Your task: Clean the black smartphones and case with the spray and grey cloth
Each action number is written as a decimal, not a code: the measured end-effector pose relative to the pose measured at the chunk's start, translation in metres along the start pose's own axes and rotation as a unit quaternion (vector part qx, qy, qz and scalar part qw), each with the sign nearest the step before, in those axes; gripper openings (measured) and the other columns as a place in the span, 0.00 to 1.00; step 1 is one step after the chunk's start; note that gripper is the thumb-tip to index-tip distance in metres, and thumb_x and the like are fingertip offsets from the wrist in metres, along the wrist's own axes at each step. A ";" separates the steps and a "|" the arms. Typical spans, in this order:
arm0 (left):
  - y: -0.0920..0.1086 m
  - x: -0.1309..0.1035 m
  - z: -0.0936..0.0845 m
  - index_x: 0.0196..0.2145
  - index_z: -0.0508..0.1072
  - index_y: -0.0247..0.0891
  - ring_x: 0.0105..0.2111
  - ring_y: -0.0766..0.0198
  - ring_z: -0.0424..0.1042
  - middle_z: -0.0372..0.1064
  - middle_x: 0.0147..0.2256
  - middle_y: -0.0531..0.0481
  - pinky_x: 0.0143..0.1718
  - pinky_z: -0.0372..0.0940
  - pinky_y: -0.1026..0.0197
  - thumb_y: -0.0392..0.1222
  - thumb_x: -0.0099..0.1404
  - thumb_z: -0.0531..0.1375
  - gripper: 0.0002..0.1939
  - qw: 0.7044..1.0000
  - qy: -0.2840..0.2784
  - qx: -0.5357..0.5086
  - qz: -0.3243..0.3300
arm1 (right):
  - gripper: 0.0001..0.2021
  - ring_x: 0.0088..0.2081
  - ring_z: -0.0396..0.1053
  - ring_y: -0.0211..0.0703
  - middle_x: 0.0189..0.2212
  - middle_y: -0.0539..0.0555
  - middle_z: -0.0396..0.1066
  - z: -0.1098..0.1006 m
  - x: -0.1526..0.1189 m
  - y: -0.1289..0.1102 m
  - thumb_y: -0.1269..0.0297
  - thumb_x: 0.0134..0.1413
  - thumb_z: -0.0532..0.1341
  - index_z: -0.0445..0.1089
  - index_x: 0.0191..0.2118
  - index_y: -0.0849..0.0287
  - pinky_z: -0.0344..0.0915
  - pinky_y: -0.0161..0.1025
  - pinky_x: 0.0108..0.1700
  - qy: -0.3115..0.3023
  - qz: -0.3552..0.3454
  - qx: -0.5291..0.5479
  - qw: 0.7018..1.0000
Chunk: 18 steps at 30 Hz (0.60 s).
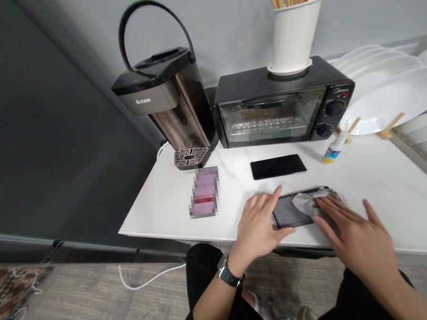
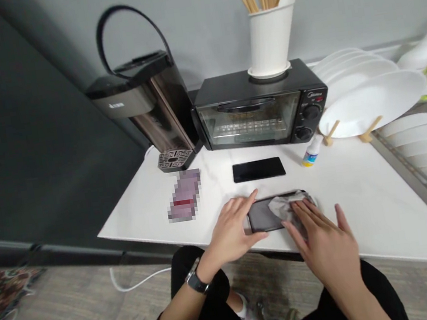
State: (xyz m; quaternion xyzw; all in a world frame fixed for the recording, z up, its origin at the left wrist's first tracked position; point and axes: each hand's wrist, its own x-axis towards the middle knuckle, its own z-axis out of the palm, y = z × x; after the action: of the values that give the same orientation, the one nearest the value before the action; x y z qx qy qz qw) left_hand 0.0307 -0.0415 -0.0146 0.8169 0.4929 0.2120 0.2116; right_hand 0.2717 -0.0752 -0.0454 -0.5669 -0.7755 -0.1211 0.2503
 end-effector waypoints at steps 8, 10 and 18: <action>-0.003 -0.002 0.002 0.77 0.43 0.47 0.57 0.48 0.64 0.66 0.58 0.44 0.64 0.62 0.44 0.42 0.63 0.67 0.53 1.000 -0.025 -0.007 -0.001 | 0.28 0.62 0.74 0.57 0.60 0.61 0.76 0.004 0.007 -0.053 0.44 0.72 0.57 0.68 0.65 0.60 0.48 0.62 0.75 -0.094 -0.145 0.104 0.979; -0.003 -0.003 0.001 0.77 0.44 0.48 0.58 0.47 0.64 0.67 0.58 0.44 0.63 0.63 0.43 0.49 0.65 0.68 0.52 0.999 -0.032 -0.009 -0.007 | 0.27 0.62 0.74 0.58 0.60 0.59 0.76 0.007 0.011 -0.034 0.45 0.73 0.56 0.68 0.66 0.58 0.48 0.63 0.75 -0.089 -0.125 0.085 0.984; -0.001 0.001 0.001 0.77 0.46 0.50 0.57 0.47 0.65 0.68 0.59 0.47 0.67 0.58 0.40 0.65 0.65 0.66 0.53 0.998 -0.048 -0.022 -0.017 | 0.29 0.50 0.82 0.56 0.58 0.57 0.79 -0.004 -0.005 0.014 0.50 0.71 0.56 0.63 0.72 0.55 0.49 0.55 0.76 -0.025 -0.086 0.050 0.995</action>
State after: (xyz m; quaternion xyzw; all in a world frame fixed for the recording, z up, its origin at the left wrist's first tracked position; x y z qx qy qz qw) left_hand 0.0313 -0.0403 -0.0162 0.8132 0.4908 0.1794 0.2563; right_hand 0.2869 -0.0764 -0.0457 -0.4877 -0.8324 -0.0894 0.2473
